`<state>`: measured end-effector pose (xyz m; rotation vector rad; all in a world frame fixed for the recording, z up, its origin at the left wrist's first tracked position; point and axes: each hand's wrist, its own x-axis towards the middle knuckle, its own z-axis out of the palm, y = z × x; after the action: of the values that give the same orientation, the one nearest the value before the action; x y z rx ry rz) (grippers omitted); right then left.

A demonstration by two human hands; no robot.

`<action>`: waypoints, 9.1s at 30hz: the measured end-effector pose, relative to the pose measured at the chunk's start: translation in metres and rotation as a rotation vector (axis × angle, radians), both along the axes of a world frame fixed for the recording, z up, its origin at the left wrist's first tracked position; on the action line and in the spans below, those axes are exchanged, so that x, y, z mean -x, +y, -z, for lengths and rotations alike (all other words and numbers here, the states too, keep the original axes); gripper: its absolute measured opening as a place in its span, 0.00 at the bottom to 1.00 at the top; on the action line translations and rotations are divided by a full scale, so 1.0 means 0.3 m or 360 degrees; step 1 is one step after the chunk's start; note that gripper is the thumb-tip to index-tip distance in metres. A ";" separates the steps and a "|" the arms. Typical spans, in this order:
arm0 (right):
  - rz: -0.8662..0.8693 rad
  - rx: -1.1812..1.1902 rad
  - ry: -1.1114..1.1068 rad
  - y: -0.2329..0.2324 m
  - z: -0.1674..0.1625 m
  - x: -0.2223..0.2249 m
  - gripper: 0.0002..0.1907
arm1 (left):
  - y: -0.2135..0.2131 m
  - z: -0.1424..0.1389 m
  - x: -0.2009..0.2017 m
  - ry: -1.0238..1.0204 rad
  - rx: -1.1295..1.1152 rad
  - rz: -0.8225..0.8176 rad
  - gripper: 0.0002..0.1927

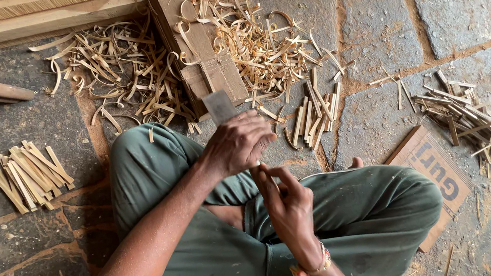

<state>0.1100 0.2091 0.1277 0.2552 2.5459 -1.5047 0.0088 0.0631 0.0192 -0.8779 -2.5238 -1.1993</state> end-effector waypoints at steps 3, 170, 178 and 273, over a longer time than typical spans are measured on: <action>-0.0015 -0.0070 -0.0018 -0.025 0.016 0.029 0.08 | -0.023 0.055 0.039 -0.0052 0.0054 0.0045 0.20; -0.0234 -0.0036 0.0736 -0.109 0.316 0.032 0.24 | 0.535 0.028 0.209 -0.1728 0.0761 -0.0835 0.07; -0.0266 0.0059 0.0235 -0.084 0.284 0.033 0.21 | 0.451 -0.111 0.122 -0.2032 -0.0490 -0.0707 0.09; 0.0154 0.0085 -0.0160 -0.073 0.296 0.131 0.27 | -0.199 -0.063 0.044 -0.0192 0.0239 -0.0781 0.15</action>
<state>0.0707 0.1873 0.0390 0.4409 2.4440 -1.5498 -0.0043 0.0032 0.0380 -0.1851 -2.7226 -0.9355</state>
